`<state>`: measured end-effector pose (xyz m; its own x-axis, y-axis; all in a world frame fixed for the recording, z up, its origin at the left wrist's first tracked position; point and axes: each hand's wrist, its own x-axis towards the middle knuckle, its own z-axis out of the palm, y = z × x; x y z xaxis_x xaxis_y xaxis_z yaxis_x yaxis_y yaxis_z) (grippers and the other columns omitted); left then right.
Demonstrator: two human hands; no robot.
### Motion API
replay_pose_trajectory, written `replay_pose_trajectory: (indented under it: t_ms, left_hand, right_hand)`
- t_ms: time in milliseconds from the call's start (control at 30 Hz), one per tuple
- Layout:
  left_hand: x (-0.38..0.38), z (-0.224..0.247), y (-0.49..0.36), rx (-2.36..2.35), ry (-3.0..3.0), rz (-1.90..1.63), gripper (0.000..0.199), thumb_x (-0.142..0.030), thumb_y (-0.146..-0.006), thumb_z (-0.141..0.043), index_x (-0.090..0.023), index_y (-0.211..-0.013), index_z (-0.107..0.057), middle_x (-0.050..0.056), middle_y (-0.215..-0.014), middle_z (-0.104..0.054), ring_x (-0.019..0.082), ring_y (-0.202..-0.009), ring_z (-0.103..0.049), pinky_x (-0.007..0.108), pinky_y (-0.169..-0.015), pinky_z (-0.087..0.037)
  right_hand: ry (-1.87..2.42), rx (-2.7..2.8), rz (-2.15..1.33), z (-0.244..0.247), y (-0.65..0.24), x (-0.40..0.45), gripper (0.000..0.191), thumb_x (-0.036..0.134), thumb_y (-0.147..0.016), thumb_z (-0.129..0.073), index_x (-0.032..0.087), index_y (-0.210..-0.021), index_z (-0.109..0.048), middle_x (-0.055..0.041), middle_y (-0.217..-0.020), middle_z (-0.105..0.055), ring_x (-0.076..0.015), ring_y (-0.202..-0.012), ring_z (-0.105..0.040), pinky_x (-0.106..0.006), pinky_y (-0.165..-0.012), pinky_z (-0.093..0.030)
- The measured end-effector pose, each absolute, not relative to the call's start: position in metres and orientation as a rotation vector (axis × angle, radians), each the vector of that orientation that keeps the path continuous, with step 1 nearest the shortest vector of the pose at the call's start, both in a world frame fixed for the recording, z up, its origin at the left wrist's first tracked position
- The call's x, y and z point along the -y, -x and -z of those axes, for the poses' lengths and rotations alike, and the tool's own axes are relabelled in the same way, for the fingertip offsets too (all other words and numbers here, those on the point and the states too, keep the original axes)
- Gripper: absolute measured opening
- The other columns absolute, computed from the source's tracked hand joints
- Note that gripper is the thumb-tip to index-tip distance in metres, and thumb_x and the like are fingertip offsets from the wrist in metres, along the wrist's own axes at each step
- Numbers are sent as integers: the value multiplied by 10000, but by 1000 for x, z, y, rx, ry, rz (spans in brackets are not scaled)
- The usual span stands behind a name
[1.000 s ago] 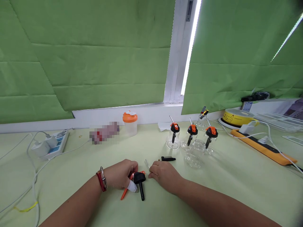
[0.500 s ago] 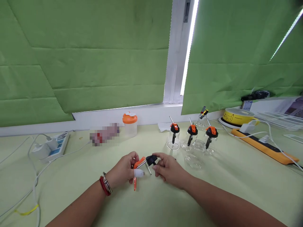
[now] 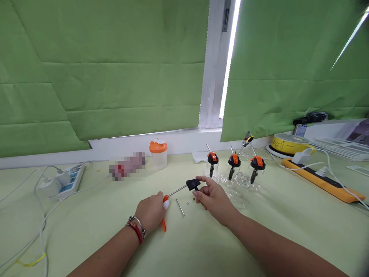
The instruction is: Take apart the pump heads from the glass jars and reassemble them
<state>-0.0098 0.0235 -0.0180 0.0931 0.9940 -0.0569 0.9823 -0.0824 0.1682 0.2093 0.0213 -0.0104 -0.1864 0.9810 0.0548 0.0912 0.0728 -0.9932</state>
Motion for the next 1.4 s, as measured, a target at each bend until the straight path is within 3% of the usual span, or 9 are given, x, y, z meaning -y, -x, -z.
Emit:
replay_pose_trajectory:
  t_ms: [200,400,567,667,767,867,967,1167,1400]
  left_hand:
    - [-16,0,15,-2073,-2259,-166,323,-342,-926,-225,-178,-973,-499,89,-778,-652,238,-666,-606,312,-577,-381]
    - [15,-22,0,-1234,-2631,-558,482,-401,-875,-439,-271,-1325,-327,94,-1266,-505,220,-1030,-557,302,-830,-441]
    - [14,-32,4,-1339,-2513,-580,409,-351,-843,-465,-261,-1241,-434,57,-969,-627,180,-731,-582,277,-649,-446]
    - [-6,-38,29,-1831,-2387,-470,305,-401,-814,-479,-233,-1067,-505,38,-790,-631,207,-651,-566,291,-552,-392]
    - [-23,-33,58,-2204,-2146,-222,275,-457,-790,-465,-214,-913,-507,58,-747,-626,237,-622,-573,285,-476,-325]
    - [-28,-17,76,-2266,-2046,-145,265,-454,-777,-466,-202,-856,-489,86,-790,-635,258,-678,-599,285,-486,-325]
    - [-27,-1,81,-2254,-2024,-143,274,-456,-773,-465,-201,-872,-482,93,-814,-644,263,-699,-613,281,-492,-334]
    - [-28,6,82,-2223,-2000,-235,289,-465,-777,-458,-209,-908,-479,96,-858,-661,274,-752,-626,281,-503,-349]
    - [-30,9,87,-2190,-1928,-428,283,-461,-738,-522,-205,-855,-486,74,-845,-655,245,-750,-625,273,-534,-386]
  right_hand:
    - [1108,1515,-1201,10,-210,-18,522,371,-765,-602,201,-1229,-432,37,-641,-584,-128,-589,-499,-223,-518,-362]
    - [921,1866,-1272,1,-205,1,310,248,-786,-583,201,-1090,-554,44,-646,-567,-88,-535,-447,-204,-510,-348]
    - [952,2065,-1026,-14,-211,-1,296,314,-913,-410,183,-1148,-535,-2,-722,-599,-107,-589,-512,-231,-581,-429]
    - [1087,2014,-594,-23,-224,-22,317,329,-891,-450,169,-1154,-525,-102,-1056,-587,-182,-881,-569,-328,-784,-465]
    - [1277,1976,-235,-31,-238,-48,393,267,-827,-527,173,-1207,-491,-158,-1351,-382,-271,-1237,-378,-435,-985,-359]
    - [1532,1914,-58,-37,-245,-73,477,240,-797,-564,176,-1257,-458,-157,-1451,-215,-332,-1336,-207,-490,-1043,-258]
    - [1671,1889,-31,-39,-247,-94,517,213,-798,-563,173,-1294,-422,-174,-1443,-196,-353,-1324,-219,-472,-1017,-277]
    - [1731,1896,-206,-29,-247,-112,518,197,-822,-512,163,-1321,-380,-165,-1213,-449,-263,-991,-549,-335,-800,-430]
    - [1728,1859,-160,-21,-244,-113,439,154,-851,-463,158,-1288,-416,-171,-1167,-475,-276,-977,-547,-333,-765,-420]
